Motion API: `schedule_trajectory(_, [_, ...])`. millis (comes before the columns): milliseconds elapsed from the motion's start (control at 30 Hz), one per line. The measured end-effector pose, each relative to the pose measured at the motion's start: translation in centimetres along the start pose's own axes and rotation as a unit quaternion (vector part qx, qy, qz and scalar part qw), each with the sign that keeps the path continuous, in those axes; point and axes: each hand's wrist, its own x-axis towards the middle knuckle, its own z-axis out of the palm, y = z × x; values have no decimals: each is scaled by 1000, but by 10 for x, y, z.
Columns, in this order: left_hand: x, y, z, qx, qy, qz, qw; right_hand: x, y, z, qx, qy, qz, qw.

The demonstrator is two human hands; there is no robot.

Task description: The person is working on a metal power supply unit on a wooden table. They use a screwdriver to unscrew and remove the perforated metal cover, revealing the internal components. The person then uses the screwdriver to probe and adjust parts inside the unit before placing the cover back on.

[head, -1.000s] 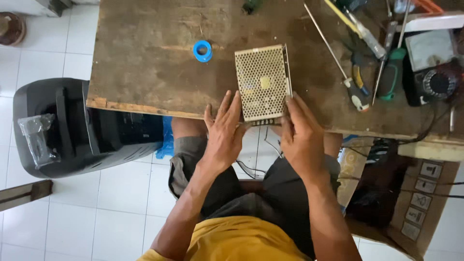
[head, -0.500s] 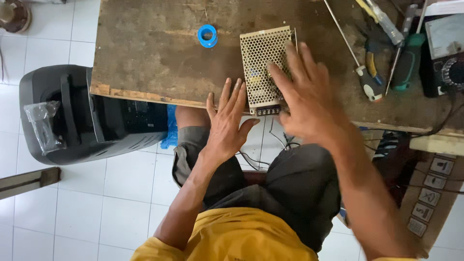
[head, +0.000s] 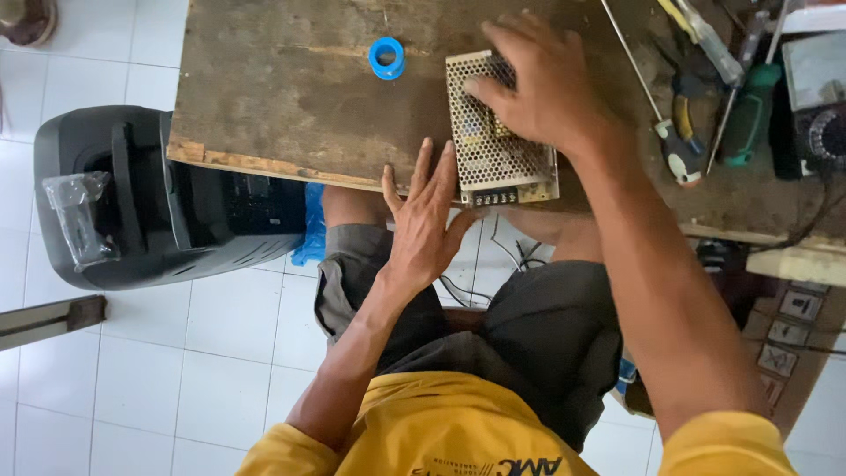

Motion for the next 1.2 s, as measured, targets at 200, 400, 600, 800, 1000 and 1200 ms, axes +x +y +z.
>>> schedule_trajectory(200, [-5,-4,7,-40,25,9,999,10,7,25,17,111,-122,986])
schedule_trajectory(400, [-7,-5,5,-64,12,4,998,7,7,39,-52,157,-132,977])
schedule_trajectory(600, [-8,-4,-9,-82,22,7,996,-30,-10,-23,8,6,-64,998])
schedule_trajectory(800, [43,-14,-64,-69,-111,16,991,-139,-37,-57,169,-45,217,960])
schedule_trajectory(1000, [134,4,-89,59,-306,90,946,-207,-20,31,79,176,66,979])
schedule_trajectory(1200, [140,13,-72,177,-290,123,932,-192,-36,46,6,166,105,981])
